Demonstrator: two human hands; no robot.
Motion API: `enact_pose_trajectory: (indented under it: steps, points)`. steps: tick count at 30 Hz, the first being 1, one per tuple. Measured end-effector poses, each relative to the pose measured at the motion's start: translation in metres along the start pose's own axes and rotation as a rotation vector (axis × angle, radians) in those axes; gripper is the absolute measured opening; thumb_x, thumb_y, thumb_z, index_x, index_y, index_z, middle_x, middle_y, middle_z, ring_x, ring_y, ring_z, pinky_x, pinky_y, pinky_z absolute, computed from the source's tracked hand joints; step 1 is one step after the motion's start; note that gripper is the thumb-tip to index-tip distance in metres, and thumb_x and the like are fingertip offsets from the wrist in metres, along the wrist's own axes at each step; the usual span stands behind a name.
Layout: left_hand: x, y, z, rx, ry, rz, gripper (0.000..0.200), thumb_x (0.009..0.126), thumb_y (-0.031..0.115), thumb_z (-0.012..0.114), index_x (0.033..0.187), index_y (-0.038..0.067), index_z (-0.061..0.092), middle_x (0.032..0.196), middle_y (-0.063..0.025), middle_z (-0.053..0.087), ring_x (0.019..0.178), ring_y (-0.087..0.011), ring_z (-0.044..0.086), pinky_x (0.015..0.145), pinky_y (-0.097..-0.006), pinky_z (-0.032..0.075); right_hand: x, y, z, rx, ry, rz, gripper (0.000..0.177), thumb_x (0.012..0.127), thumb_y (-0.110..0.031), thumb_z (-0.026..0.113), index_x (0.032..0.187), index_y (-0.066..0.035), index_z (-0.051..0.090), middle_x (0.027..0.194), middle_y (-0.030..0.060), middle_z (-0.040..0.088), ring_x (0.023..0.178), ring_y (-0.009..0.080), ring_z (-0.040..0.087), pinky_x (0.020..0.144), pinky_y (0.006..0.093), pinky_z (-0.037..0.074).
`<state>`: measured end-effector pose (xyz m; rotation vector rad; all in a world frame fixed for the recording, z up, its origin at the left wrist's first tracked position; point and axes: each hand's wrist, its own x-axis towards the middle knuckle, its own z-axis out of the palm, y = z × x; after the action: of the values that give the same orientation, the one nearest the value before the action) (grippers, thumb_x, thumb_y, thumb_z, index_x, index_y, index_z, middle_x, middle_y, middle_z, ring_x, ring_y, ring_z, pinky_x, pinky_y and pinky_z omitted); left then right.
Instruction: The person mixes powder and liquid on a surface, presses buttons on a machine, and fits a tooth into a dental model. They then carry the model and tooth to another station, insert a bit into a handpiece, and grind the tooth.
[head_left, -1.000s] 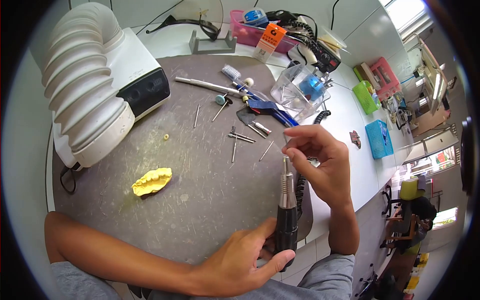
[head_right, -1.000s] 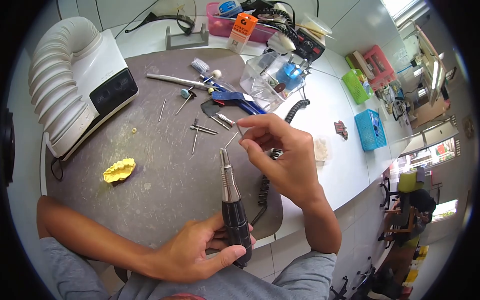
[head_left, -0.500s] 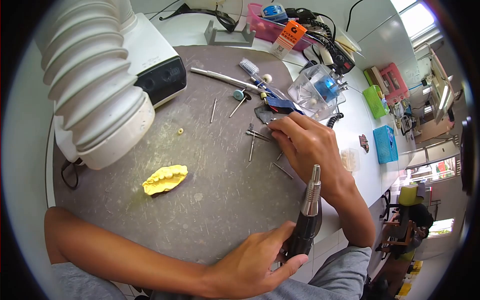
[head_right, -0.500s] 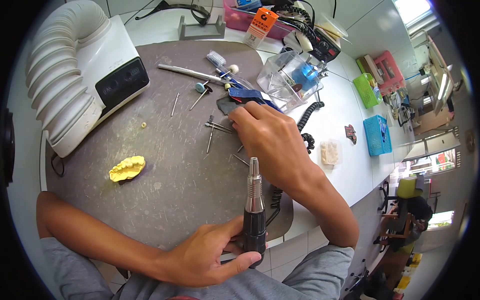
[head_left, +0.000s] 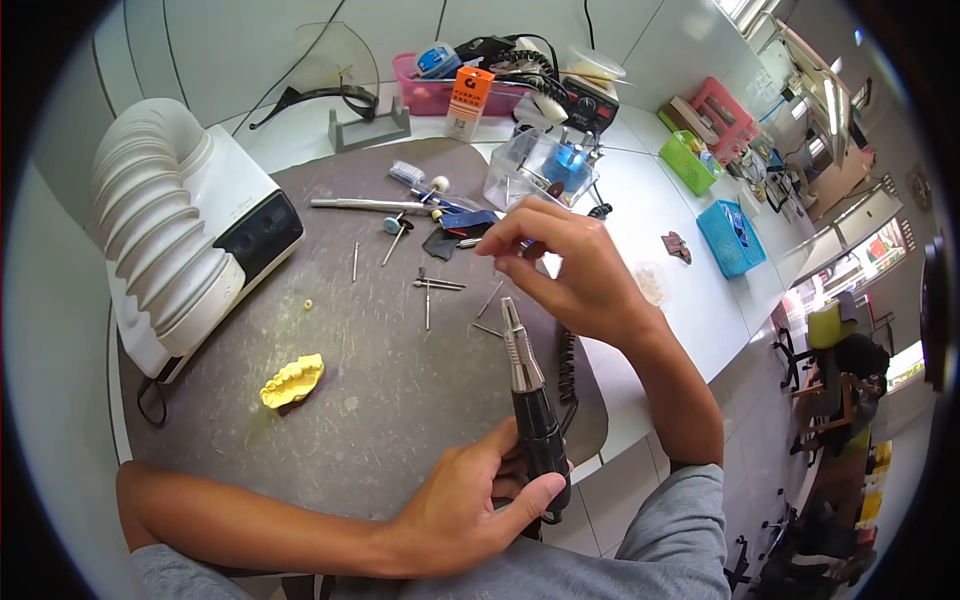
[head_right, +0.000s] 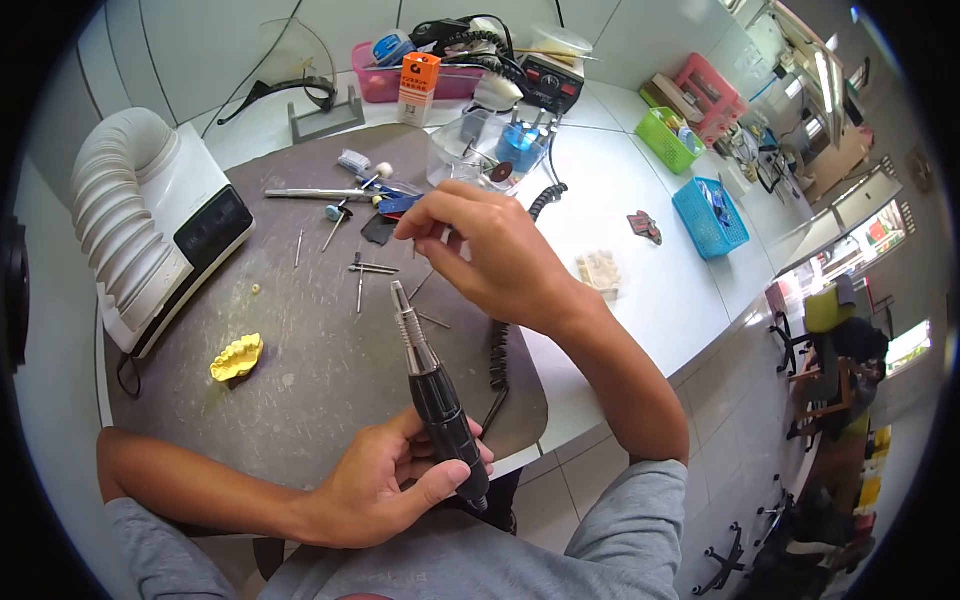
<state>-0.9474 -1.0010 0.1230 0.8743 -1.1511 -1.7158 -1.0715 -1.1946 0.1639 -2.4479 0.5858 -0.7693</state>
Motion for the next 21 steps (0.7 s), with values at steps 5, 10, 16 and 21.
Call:
enact_pose_trajectory:
  steps: [5,10,16,21]
  points:
    - [0.001,-0.002,0.000,0.013,0.005,0.024,0.043,0.098,0.018,0.060,0.130,-0.006,0.044,0.112,-0.0193,0.065,0.103,-0.0250,0.067,0.088,-0.0374,0.057,-0.002,-0.005,-0.009,0.157,0.187,-0.012,0.013,0.082,0.000,0.073,0.095,-0.003,0.073,0.087,0.0047,0.066,0.079,0.0088,0.062,0.067,0.0242,0.051]
    - [0.000,0.007,-0.001,0.008,-0.018,-0.083,0.037,0.099,0.016,0.060,0.127,-0.003,0.046,0.116,-0.0139,0.065,0.109,-0.0183,0.064,0.096,-0.0311,0.051,-0.004,-0.011,-0.010,0.348,0.149,-0.057,0.015,0.086,-0.013,0.076,0.099,-0.003,0.075,0.093,0.0032,0.066,0.081,0.0102,0.064,0.069,0.0240,0.052]
    - [0.001,-0.002,0.000,0.068,0.014,0.035,0.040,0.098,0.020,0.061,0.124,-0.006,0.047,0.102,-0.0166,0.067,0.092,-0.0230,0.069,0.080,-0.0365,0.057,-0.006,-0.031,-0.008,0.806,0.014,0.268,0.033,0.092,-0.016,0.071,0.119,-0.001,0.062,0.093,0.0065,0.065,0.085,0.0153,0.069,0.072,0.0252,0.056]
    - [0.001,-0.005,0.000,0.097,0.022,0.048,0.039,0.097,0.022,0.062,0.122,-0.004,0.048,0.096,-0.0162,0.068,0.087,-0.0233,0.070,0.075,-0.0362,0.056,-0.007,-0.027,-0.007,0.940,0.031,0.327,0.034,0.093,-0.016,0.070,0.121,-0.002,0.059,0.091,0.0067,0.064,0.082,0.0164,0.069,0.069,0.0254,0.056]
